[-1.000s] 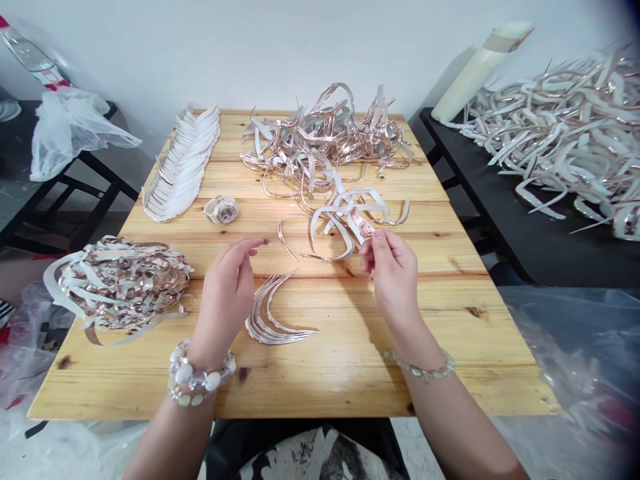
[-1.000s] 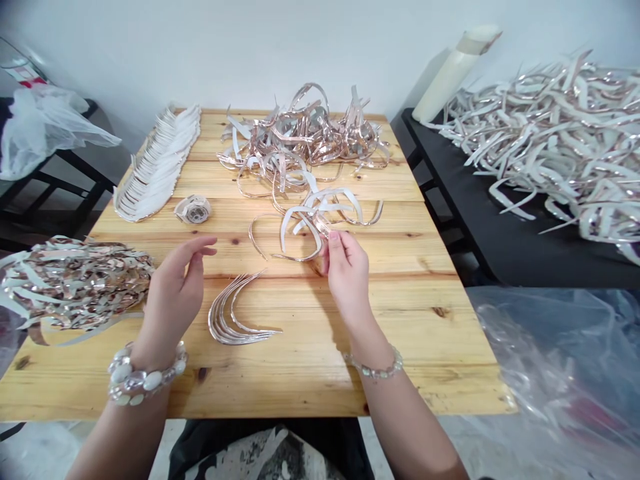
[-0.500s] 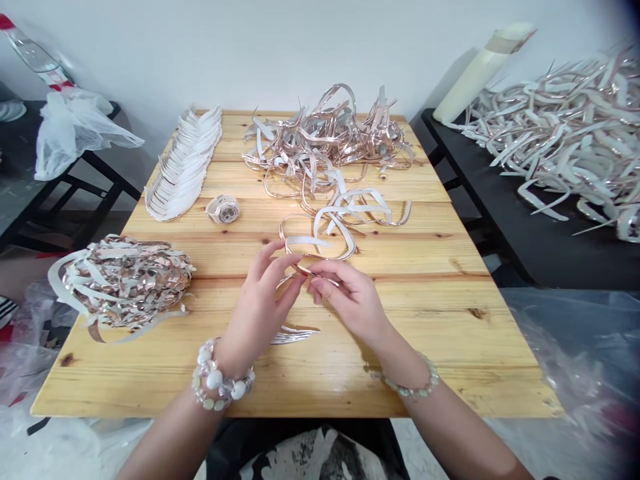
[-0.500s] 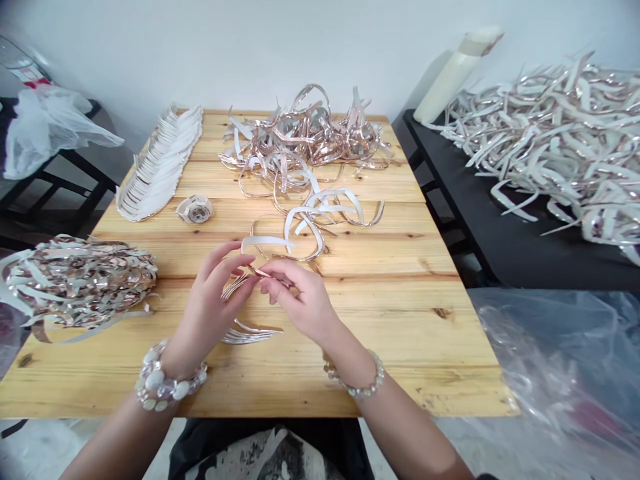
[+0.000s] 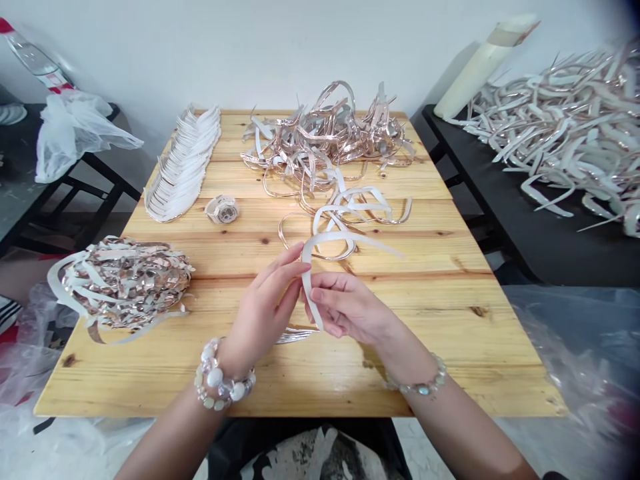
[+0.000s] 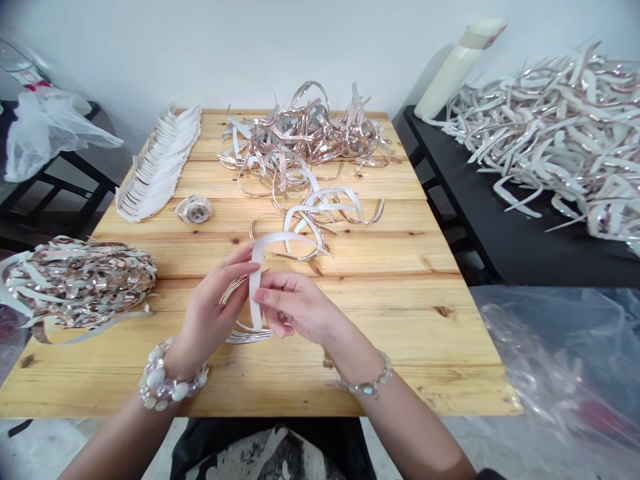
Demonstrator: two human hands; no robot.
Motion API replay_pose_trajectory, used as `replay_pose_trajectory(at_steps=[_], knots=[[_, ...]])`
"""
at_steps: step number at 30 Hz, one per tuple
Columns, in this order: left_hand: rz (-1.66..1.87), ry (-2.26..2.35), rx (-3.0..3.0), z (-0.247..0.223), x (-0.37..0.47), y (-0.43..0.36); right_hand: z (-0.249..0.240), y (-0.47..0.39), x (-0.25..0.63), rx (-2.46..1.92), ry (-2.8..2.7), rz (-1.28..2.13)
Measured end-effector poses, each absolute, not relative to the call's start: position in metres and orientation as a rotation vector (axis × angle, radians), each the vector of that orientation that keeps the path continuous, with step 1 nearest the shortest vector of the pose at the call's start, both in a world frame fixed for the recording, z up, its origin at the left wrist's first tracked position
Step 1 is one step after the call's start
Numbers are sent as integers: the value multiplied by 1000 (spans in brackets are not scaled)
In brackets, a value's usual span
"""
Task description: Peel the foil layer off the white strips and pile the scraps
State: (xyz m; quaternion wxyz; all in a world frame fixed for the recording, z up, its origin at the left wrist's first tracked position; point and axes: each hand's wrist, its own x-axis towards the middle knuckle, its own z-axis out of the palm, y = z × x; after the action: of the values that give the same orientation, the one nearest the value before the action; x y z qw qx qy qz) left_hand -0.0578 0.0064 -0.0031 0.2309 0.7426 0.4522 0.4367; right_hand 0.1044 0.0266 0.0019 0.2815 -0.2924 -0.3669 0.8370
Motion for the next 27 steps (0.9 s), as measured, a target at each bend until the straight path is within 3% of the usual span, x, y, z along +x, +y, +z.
replay_pose_trajectory(at_steps=[8, 12, 19, 27], knots=[[998, 1211, 1522, 9, -55, 8, -2, 26, 100, -983, -936, 1688], [888, 1129, 1418, 12, -51, 7, -8, 24, 98, -1005, -1051, 1574], [1051, 1291, 1657, -1, -47, 1, -10, 18, 94, -1072, -1116, 1483], [1150, 1306, 1980, -3, -51, 3, -4, 26, 108, -1049, -1656, 1356]])
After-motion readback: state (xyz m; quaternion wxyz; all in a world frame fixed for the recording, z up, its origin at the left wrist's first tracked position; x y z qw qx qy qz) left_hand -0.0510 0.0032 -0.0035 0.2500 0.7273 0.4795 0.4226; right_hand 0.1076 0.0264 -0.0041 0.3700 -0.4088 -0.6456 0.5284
